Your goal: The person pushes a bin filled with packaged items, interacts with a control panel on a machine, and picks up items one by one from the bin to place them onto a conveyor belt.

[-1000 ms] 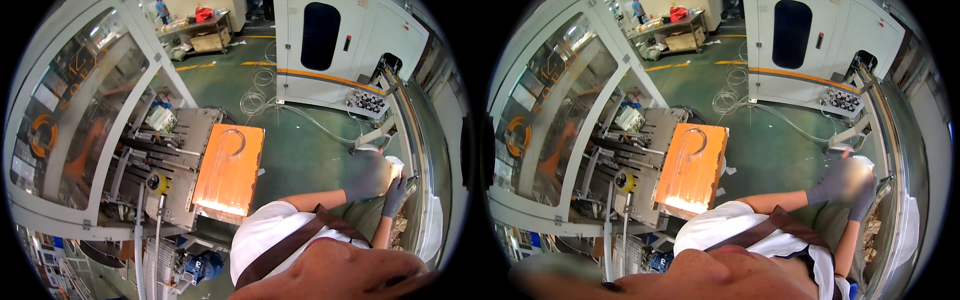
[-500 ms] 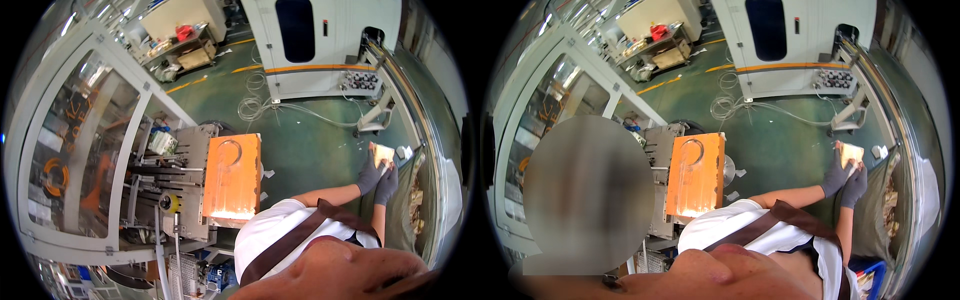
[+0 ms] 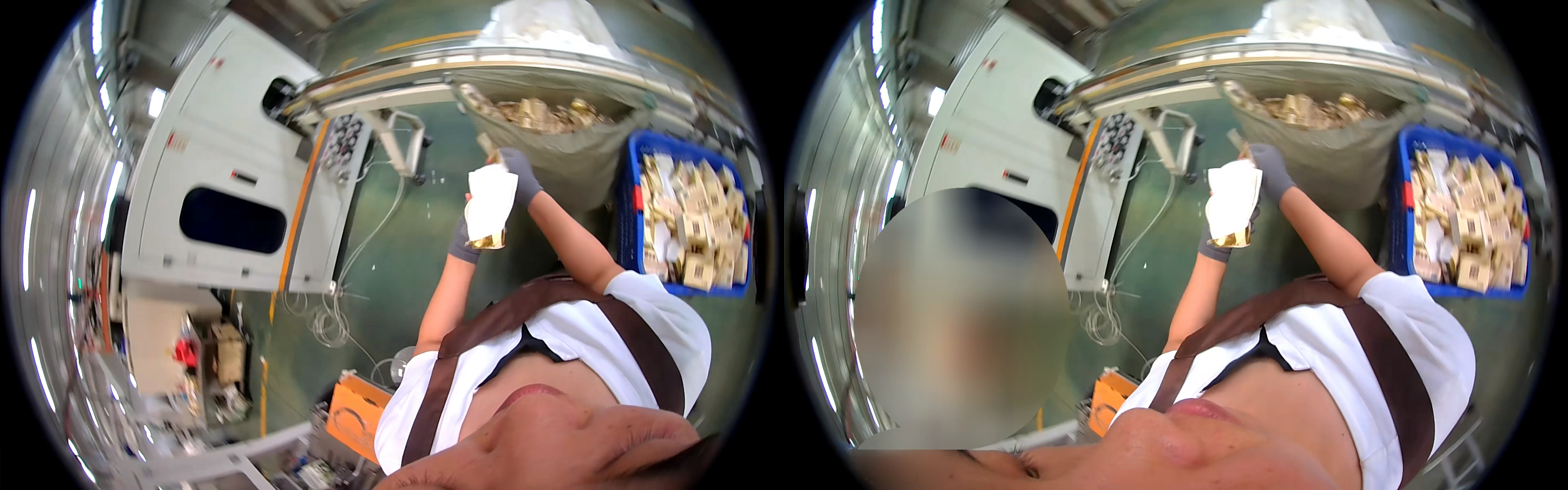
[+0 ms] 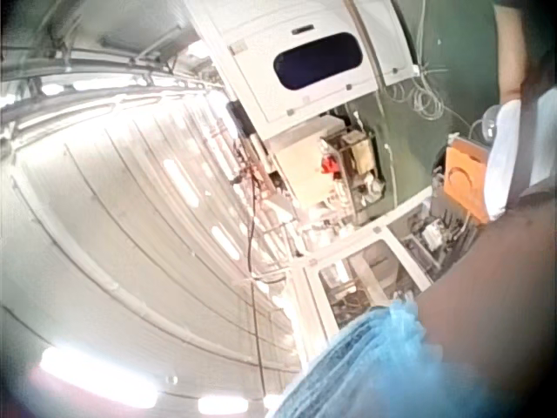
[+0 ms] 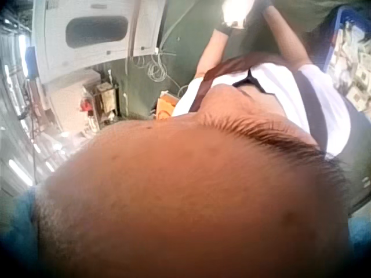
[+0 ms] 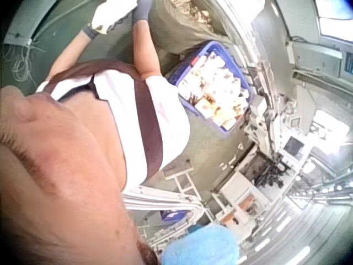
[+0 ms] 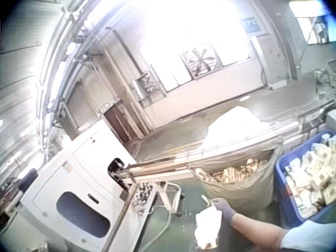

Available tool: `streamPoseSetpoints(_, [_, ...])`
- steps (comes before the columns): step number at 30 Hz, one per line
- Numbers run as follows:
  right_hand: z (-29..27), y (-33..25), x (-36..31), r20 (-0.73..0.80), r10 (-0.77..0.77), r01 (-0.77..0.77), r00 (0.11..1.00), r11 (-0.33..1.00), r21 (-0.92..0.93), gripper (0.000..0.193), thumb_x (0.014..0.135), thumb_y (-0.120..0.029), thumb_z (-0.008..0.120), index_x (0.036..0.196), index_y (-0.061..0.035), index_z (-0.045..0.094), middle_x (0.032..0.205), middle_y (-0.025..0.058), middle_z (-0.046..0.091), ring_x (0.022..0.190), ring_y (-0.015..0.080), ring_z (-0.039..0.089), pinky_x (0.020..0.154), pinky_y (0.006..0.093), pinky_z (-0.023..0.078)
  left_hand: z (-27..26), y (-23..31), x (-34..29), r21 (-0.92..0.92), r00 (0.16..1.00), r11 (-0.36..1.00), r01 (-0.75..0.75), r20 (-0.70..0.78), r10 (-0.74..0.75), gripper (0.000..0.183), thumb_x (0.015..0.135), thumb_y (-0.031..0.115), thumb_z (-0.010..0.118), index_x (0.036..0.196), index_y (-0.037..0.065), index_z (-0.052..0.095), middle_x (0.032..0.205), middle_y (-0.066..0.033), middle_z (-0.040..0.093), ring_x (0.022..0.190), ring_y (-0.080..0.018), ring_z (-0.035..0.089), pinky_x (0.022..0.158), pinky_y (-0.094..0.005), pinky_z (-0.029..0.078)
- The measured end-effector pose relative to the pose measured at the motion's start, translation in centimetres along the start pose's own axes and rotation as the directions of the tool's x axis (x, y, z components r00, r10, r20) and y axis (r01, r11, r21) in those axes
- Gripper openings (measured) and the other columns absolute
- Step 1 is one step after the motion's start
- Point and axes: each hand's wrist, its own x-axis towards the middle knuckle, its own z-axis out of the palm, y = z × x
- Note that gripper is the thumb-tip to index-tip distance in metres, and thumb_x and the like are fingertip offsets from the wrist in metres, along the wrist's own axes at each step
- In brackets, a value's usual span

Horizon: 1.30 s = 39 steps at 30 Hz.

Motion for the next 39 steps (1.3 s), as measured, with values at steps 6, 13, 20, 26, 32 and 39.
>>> streamPoseSetpoints(6, [-11.6,-3.0,-0.2,0.612,-0.3,0.678,0.732,0.406,-0.612,0.015,0.085,-0.014,0.054,0.092,-0.0038,0.062,0.082,0.0096,0.064,0.076,0.0128,0.06,0.067,0.0294,0.049,-2.5,-4.9,8.1,0.805,0.917,0.475,0.355,-0.399,-0.008,0.083,0.077,0.065,0.048,0.134,0.005,0.036,0.125,-0.009,0.051,0.108,-0.0219,0.054,0.09,-0.0373,0.046])
streamPoseSetpoints(13, [-28.4,-3.1,2.4,0.069,-0.214,0.216,0.974,0.976,-0.011,0.074,0.077,-0.046,0.066,0.129,-0.0021,0.036,0.123,0.0147,0.05,0.117,0.0208,0.046,0.095,0.0341,0.038,-5.8,-9.5,26.6,0.963,0.944,0.229,0.145,-0.204,0.26,0.089,0.071,0.066,0.06,0.128,0.002,0.037,0.117,-0.008,0.052,0.099,-0.0217,0.056,0.08,-0.0363,0.049])
streamPoseSetpoints(20, [-33.9,-2.5,7.2,-0.532,-0.176,-0.01,0.828,0.945,-0.328,0.062,0.076,-0.018,0.07,0.126,-0.0024,0.038,0.117,0.01,0.052,0.108,0.0195,0.05,0.09,0.0337,0.041,-11.7,-11.9,40.7,0.386,0.731,0.874,0.296,-0.681,0.054,0.041,0.091,0.036,0.05,0.118,0.005,0.051,0.104,-0.0079,0.06,0.087,-0.0217,0.058,0.072,-0.0341,0.049])
streamPoseSetpoints(26, [-38.6,-6.0,14.0,-0.629,0.163,0.456,0.76,0.556,0.695,0.045,0.09,-0.022,0.056,0.128,-0.0045,0.04,0.121,0.009,0.053,0.108,0.0242,0.055,0.093,0.0379,0.046,-15.9,-4.5,47.1,0.889,0.76,-0.372,0.266,0.044,0.648,0.024,0.09,0.023,0.049,0.1,0.006,0.061,0.098,-0.0095,0.062,0.088,-0.0221,0.06,0.076,-0.0358,0.048])
streamPoseSetpoints(32, [-37.5,-4.4,21.9,-0.562,0.238,0.45,0.792,0.394,0.801,0.055,0.092,-0.037,0.049,0.134,-0.004,0.035,0.126,0.0131,0.05,0.112,0.0278,0.052,0.095,0.0391,0.046,-41.8,12.6,43.6,0.259,0.848,-0.966,-0.022,-0.507,-0.156,0.031,0.084,0.03,0.051,0.101,0.006,0.063,0.105,-0.0142,0.062,0.092,-0.0329,0.059,0.078,-0.0425,0.045])
streamPoseSetpoints(39, [-25.7,-2.8,33.4,-0.649,0.277,0.455,0.708,0.525,0.72,0.056,0.089,-0.039,0.055,0.13,-0.0052,0.039,0.122,0.0107,0.053,0.109,0.0256,0.055,0.09,0.0359,0.048,-38.5,20.6,47.7,0.744,0.623,-0.607,0.279,-0.622,-0.475,0.032,0.085,0.032,0.054,0.083,0.001,0.062,0.079,-0.0203,0.062,0.073,-0.0292,0.06,0.068,-0.039,0.045])
